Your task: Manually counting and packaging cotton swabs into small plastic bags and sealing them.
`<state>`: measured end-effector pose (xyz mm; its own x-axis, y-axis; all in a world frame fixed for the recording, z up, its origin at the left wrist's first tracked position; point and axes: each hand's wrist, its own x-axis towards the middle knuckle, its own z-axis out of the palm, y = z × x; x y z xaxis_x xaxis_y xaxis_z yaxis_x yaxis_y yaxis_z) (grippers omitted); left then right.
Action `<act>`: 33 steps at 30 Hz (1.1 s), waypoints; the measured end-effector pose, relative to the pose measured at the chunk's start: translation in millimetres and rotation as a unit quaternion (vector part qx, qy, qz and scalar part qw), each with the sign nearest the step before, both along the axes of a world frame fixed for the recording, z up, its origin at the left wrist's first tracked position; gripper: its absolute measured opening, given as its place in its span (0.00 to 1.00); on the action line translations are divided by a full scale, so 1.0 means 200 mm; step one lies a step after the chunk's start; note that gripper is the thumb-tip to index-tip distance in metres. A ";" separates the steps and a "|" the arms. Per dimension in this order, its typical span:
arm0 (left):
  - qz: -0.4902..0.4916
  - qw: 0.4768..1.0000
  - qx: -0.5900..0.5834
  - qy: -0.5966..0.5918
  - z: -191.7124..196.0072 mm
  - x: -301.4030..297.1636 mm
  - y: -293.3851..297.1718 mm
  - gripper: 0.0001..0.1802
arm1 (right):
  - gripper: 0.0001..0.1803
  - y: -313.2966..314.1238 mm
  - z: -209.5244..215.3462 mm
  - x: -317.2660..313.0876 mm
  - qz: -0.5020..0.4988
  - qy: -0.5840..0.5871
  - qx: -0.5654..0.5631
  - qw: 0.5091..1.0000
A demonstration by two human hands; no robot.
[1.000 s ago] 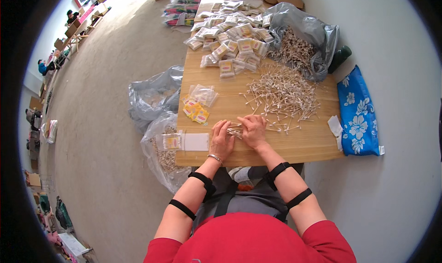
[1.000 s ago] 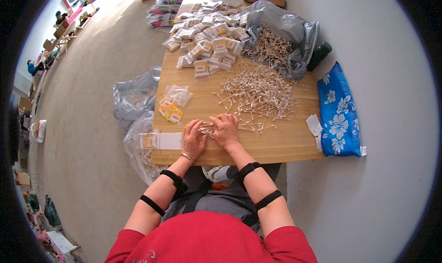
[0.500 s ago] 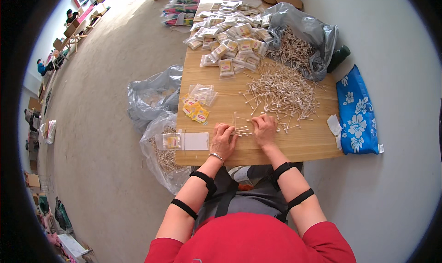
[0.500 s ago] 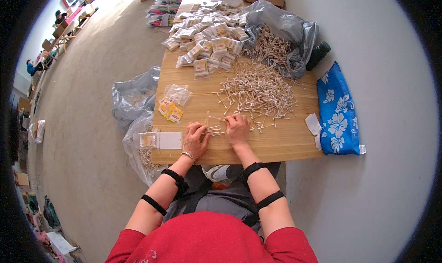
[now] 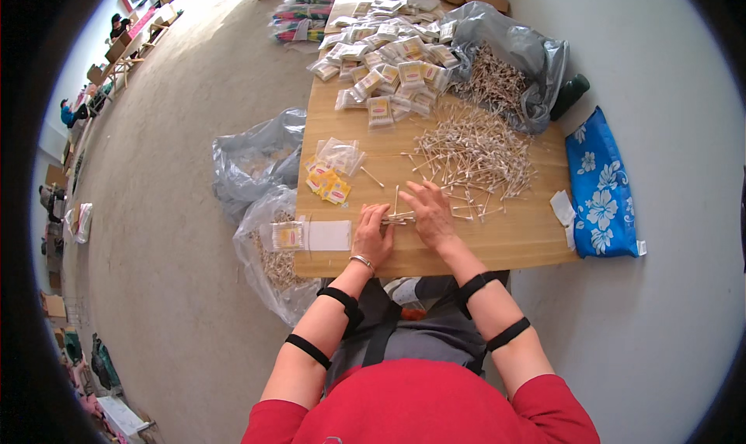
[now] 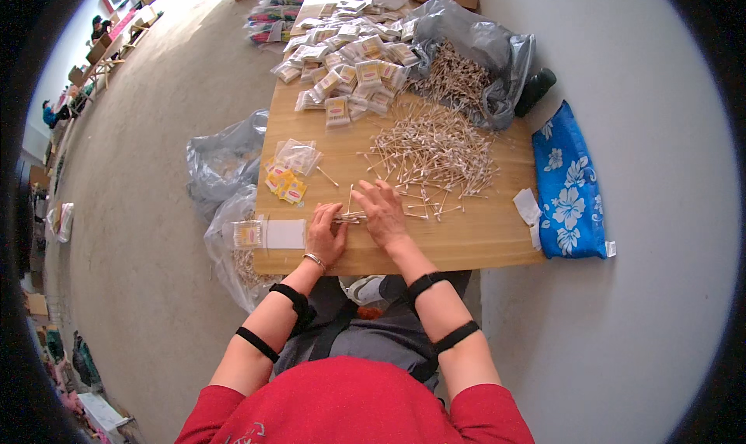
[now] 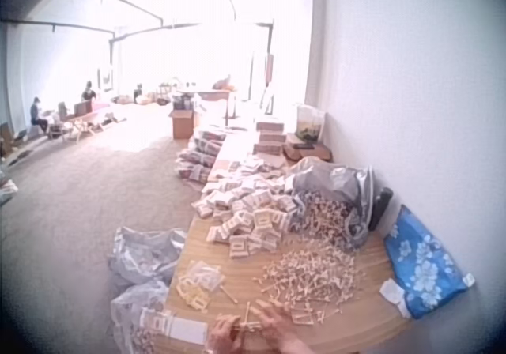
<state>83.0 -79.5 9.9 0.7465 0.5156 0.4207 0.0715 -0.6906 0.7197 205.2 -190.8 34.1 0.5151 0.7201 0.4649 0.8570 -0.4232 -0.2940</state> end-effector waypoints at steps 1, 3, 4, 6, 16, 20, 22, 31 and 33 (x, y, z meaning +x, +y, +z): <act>0.000 1.000 0.001 0.000 -0.01 0.00 0.00 0.19 | 0.13 0.03 0.00 0.01 0.027 -0.041 -0.028 0.998; -0.020 0.999 0.028 0.003 -0.02 0.00 0.01 0.21 | 0.13 0.08 0.00 0.05 0.056 -0.083 -0.055 0.993; -0.019 0.999 0.028 0.002 -0.02 0.00 0.01 0.21 | 0.11 0.09 -0.01 0.07 0.066 -0.036 -0.073 0.994; -0.022 0.999 0.028 0.005 -0.02 -0.01 0.01 0.23 | 0.10 0.09 -0.02 0.10 0.078 0.011 -0.093 0.993; 0.021 0.991 -0.128 -0.033 0.00 -0.03 0.03 0.25 | 0.07 0.11 -0.03 -0.09 -0.013 0.164 -0.089 0.982; 0.040 0.965 -0.250 -0.070 -0.07 -0.03 0.05 0.22 | 0.32 0.05 -0.06 -0.26 -0.007 -0.024 -0.115 0.993; 0.042 0.942 -0.308 -0.126 -0.09 -0.02 0.05 0.22 | 0.38 -0.02 -0.06 -0.34 0.029 0.028 -0.168 0.985; 0.015 0.913 -0.381 -0.147 -0.10 -0.02 0.06 0.22 | 0.47 -0.01 -0.06 -0.29 0.065 0.060 -0.242 0.966; 0.017 0.918 -0.365 -0.151 -0.10 0.00 0.05 0.20 | 0.47 0.00 -0.06 -0.28 0.055 0.036 -0.232 0.971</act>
<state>82.0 -68.8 -10.9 0.6311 0.7634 0.1379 -0.1946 -0.0163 0.9807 149.1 -190.5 21.5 0.4430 0.8955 0.0431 0.8884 -0.4320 -0.1554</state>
